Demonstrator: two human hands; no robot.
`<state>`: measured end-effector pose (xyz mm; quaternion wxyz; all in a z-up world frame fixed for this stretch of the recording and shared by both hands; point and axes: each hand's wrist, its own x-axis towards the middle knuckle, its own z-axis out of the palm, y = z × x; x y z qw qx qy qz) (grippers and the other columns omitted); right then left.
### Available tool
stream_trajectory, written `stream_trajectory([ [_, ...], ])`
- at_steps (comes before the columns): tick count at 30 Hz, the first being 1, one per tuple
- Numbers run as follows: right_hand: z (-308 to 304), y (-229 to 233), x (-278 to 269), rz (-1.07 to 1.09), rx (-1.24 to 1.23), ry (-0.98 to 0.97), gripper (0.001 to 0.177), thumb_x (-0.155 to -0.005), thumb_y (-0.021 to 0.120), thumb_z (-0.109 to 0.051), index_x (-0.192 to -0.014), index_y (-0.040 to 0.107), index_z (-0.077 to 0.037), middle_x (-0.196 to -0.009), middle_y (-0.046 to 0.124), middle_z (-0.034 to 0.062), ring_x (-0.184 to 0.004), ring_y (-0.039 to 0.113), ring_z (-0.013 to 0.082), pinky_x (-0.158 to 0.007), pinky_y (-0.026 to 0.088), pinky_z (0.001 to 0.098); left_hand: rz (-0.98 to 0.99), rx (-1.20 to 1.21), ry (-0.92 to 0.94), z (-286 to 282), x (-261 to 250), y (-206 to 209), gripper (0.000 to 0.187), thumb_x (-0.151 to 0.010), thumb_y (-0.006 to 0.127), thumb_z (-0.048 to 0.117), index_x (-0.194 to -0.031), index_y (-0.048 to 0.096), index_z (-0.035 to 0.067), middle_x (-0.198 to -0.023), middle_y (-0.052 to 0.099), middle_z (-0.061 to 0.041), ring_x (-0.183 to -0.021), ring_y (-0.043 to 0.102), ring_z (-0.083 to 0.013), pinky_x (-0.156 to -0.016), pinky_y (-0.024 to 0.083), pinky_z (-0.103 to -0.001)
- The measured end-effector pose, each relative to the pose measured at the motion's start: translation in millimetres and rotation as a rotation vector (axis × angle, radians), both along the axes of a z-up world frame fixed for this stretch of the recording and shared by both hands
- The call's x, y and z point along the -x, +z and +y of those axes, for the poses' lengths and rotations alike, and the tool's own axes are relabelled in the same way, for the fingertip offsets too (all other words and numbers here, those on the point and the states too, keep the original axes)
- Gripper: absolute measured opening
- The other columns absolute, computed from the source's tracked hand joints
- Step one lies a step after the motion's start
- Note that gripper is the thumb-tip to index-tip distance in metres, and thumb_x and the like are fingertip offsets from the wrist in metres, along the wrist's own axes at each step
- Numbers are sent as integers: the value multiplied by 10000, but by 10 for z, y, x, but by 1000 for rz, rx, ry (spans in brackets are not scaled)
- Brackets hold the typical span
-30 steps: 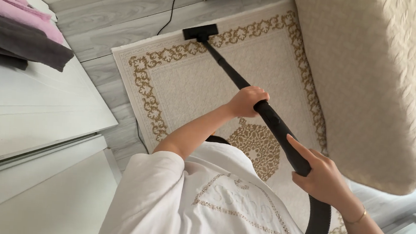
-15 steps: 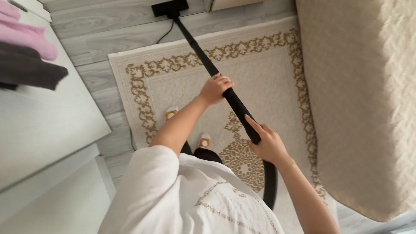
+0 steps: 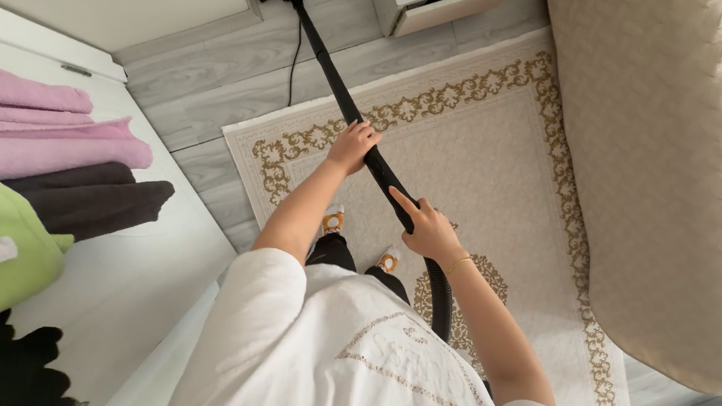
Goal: The person is vacuuming a patterned rug in a bedroom.
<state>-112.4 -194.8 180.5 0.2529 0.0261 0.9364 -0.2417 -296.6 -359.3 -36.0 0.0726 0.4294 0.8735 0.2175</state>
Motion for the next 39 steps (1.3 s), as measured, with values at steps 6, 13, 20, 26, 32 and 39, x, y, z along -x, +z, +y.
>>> stream_trajectory([
  [6,97,567,-328,-10,7,-37,959,-733,694,-47,-1561,365,-401,-999,620,161,-679,709,316,-628,618,417,-55,-28,-166,88,-280,377,229,-1024,682,324,-1117,713,118,-1176,704,-153,-1214,631,-340,-1049,494,-555],
  [13,443,613,-771,110,-96,74,899,-735,713,-69,-1538,411,-338,-1009,617,142,-602,680,250,-569,608,369,64,-199,-225,268,-611,613,210,-863,749,269,-1025,710,142,-1020,702,-76,-1041,678,-298,-981,529,-545],
  [20,612,971,-725,140,-61,47,865,-736,718,-64,-1514,445,-328,-1027,646,128,-558,687,219,-528,606,351,139,-316,-240,500,-484,959,195,-892,677,286,-1028,720,153,-995,714,-57,-995,694,-267,-977,546,-539],
  [26,574,798,-230,166,-86,58,864,-746,726,-67,-1525,464,-333,-987,633,129,-620,693,262,-605,612,385,136,-197,-274,553,57,788,294,-1022,640,386,-997,713,102,-999,729,-123,-964,705,-279,-893,583,-498],
  [32,603,669,23,125,-66,-24,881,-737,720,-59,-1532,470,-345,-935,628,128,-667,693,313,-660,600,421,129,-131,-250,562,322,781,150,-936,692,247,-971,703,101,-1022,714,-124,-1064,692,-303,-890,576,-470],
  [39,404,277,171,185,-16,-85,914,-739,725,-70,-1564,429,-330,-949,646,165,-756,718,339,-729,609,443,13,22,-202,591,513,431,271,-874,716,218,-1130,694,131,-1161,678,-124,-1191,630,-315,-1003,503,-546],
])
